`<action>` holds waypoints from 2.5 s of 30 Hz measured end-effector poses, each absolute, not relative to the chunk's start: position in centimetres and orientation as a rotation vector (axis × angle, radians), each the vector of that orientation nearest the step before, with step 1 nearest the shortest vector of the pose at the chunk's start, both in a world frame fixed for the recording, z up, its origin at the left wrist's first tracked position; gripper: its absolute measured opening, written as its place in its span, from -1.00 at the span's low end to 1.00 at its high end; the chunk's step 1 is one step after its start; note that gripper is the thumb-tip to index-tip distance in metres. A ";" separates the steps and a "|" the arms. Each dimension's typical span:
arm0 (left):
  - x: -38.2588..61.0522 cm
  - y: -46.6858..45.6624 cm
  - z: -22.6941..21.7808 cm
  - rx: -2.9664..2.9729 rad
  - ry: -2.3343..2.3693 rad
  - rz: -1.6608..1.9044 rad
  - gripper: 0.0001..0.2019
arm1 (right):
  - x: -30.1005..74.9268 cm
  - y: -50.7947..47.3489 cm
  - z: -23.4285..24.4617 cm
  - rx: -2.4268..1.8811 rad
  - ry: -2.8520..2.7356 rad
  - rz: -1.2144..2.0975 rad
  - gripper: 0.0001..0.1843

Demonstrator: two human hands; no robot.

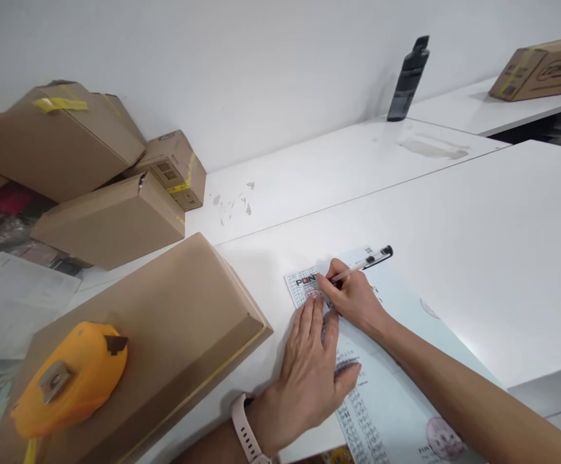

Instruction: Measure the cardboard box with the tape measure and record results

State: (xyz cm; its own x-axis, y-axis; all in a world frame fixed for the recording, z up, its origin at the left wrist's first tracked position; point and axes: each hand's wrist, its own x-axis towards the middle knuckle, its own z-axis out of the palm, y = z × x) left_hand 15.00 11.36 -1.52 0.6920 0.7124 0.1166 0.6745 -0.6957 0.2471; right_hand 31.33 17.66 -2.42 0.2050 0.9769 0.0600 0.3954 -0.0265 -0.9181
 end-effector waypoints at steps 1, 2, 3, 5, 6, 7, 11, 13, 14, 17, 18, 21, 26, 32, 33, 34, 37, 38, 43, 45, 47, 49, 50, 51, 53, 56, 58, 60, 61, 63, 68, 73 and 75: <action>14.9 11.4 -1.3 2.727 1.128 0.305 -0.25 | 31.4 17.7 -2.5 -1.586 -1.350 0.801 -0.60; 14.9 11.4 -1.1 2.738 1.131 0.310 -0.26 | 31.4 17.7 -2.5 -1.584 -1.358 0.802 -0.61; 14.8 11.4 -1.0 2.749 1.133 0.313 -0.26 | 31.4 17.7 -2.5 -1.578 -1.361 0.810 -0.61; 14.9 11.5 -0.9 2.773 1.138 0.331 -0.27 | 31.4 17.7 -2.5 -1.567 -1.358 0.828 -0.61; 14.9 11.5 -0.9 2.784 1.139 0.342 -0.27 | 31.3 17.7 -2.4 -1.566 -1.356 0.830 -0.61; 14.9 11.5 -1.0 2.792 1.144 0.352 -0.27 | 31.3 17.6 -2.4 -1.569 -1.357 0.829 -0.61; 15.1 11.3 -1.3 2.803 1.160 0.366 -0.25 | 31.3 17.5 -2.4 -1.581 -1.373 0.821 -0.61; 15.1 11.3 -1.3 2.804 1.160 0.368 -0.25 | 31.3 17.5 -2.4 -1.582 -1.370 0.829 -0.61; 15.1 11.3 -1.3 2.803 1.159 0.368 -0.25 | 31.3 17.5 -2.4 -1.583 -1.365 0.837 -0.61; 15.1 11.5 -1.3 2.800 1.162 0.360 -0.25 | 31.3 17.5 -2.5 -1.589 -1.361 0.835 -0.60; 15.1 11.6 -1.2 2.799 1.162 0.354 -0.25 | 31.3 17.5 -2.5 -1.589 -1.365 0.825 -0.60; 15.1 11.6 -1.1 2.796 1.160 0.346 -0.25 | 31.4 17.6 -2.6 -1.589 -1.379 0.813 -0.61; 15.1 11.5 -1.2 2.800 1.156 0.344 -0.25 | 31.4 17.6 -2.4 -1.610 -1.397 0.777 -0.63; 15.1 11.4 -1.3 2.795 1.156 0.351 -0.25 | 31.3 17.6 -2.0 -1.608 -1.387 0.742 -0.63; 15.0 11.4 -1.3 2.798 1.157 0.356 -0.25 | 31.3 17.6 -2.0 -1.607 -1.388 0.741 -0.63; 15.0 11.4 -1.2 2.802 1.159 0.359 -0.26 | 31.2 17.6 -2.0 -1.606 -1.389 0.741 -0.63; 15.0 11.4 -1.2 2.809 1.167 0.369 -0.26 | 31.2 17.6 -2.0 -1.607 -1.382 0.738 -0.61; 15.0 11.4 -1.1 2.810 1.169 0.374 -0.26 | 31.2 17.6 -2.0 -1.607 -1.378 0.740 -0.61; 15.0 11.4 -1.2 2.819 1.176 0.386 -0.26 | 31.2 17.6 -1.8 -1.622 -1.387 0.760 -0.63; 15.0 11.4 -1.2 2.825 1.176 0.392 -0.26 | 31.2 17.6 -1.7 -1.641 -1.390 0.737 -0.64; 15.0 11.5 -1.2 2.828 1.173 0.394 -0.26 | 31.1 17.6 -1.6 -1.645 -1.391 0.717 -0.65; 15.0 11.5 -1.1 2.832 1.171 0.391 -0.27 | 31.1 17.6 -1.6 -1.639 -1.389 0.716 -0.64; 15.0 11.5 -1.1 2.834 1.172 0.390 -0.26 | 31.1 17.6 -1.7 -1.637 -1.385 0.719 -0.64; 14.9 11.5 -1.1 2.837 1.172 0.390 -0.27 | 31.1 17.6 -1.7 -1.638 -1.378 0.721 -0.63; 14.9 11.4 -1.0 2.844 1.174 0.397 -0.27 | 31.2 17.6 -1.9 -1.643 -1.359 0.717 -0.64; 14.9 11.4 -0.9 2.854 1.179 0.406 -0.29 | 31.3 17.6 -2.0 -1.649 -1.359 0.694 -0.65; 14.9 11.4 -0.9 2.856 1.184 0.408 -0.28 | 31.4 17.6 -2.1 -1.652 -1.373 0.682 -0.65; 15.0 11.4 -0.9 2.854 1.189 0.405 -0.28 | 31.4 17.6 -2.1 -1.654 -1.377 0.692 -0.66; 15.0 11.4 -0.9 2.855 1.188 0.400 -0.28 | 31.4 17.6 -2.1 -1.656 -1.374 0.705 -0.66; 15.0 11.4 -0.9 2.856 1.186 0.390 -0.28 | 31.3 17.6 -2.1 -1.655 -1.369 0.727 -0.66; 15.0 11.4 -0.8 2.853 1.187 0.391 -0.28 | 31.4 17.7 -2.1 -1.662 -1.375 0.724 -0.66; 14.9 11.3 -0.7 2.862 1.180 0.393 -0.29 | 31.5 17.8 -2.3 -1.681 -1.378 0.690 -0.67; 14.9 11.3 -0.8 2.862 1.183 0.401 -0.28 | 31.5 17.8 -2.3 -1.675 -1.386 0.691 -0.68</action>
State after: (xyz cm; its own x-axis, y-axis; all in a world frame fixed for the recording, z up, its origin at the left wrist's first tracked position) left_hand 14.90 11.34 -0.78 0.6802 0.6965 0.2285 0.6918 -0.7130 0.1143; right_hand 31.54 17.78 -2.28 0.2384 0.9667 0.0929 0.5075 -0.0424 -0.8606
